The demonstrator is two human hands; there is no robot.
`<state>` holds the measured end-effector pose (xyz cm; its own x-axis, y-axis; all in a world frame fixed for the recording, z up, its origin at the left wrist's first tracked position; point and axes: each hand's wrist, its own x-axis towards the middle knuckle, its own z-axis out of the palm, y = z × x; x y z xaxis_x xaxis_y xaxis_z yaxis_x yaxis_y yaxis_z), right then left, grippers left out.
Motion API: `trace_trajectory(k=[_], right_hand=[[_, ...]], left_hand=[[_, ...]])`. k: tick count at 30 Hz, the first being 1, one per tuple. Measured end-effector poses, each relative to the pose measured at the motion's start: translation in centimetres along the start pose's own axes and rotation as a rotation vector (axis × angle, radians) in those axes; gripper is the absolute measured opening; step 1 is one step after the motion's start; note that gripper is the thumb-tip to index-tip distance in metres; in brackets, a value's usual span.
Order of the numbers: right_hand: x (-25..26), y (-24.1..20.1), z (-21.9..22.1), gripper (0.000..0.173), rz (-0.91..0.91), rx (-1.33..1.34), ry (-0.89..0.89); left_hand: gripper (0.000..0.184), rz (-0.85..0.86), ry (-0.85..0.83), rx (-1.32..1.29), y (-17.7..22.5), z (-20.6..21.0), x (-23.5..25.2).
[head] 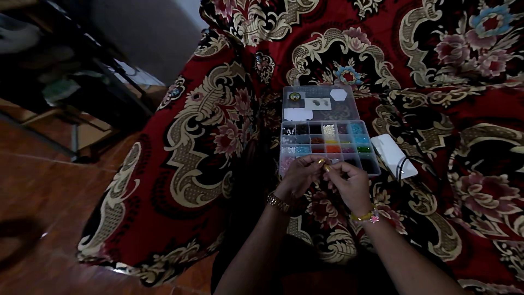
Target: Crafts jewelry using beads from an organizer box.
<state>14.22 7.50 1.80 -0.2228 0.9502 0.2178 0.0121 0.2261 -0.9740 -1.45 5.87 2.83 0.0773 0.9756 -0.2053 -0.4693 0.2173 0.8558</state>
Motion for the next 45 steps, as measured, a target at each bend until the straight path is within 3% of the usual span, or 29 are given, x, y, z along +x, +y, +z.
trace_trajectory(k=[28,45], right_hand=[[0.26,-0.44,-0.23,0.012,0.073,-0.001,-0.042],[0.89,-0.45,-0.71,0.017,0.271,0.284,-0.135]], left_hand=[[0.016,0.002,0.025,0.09,0.51,0.04,-0.06],[0.013,0.275,0.03,0.237,0.3,-0.41,0.12]])
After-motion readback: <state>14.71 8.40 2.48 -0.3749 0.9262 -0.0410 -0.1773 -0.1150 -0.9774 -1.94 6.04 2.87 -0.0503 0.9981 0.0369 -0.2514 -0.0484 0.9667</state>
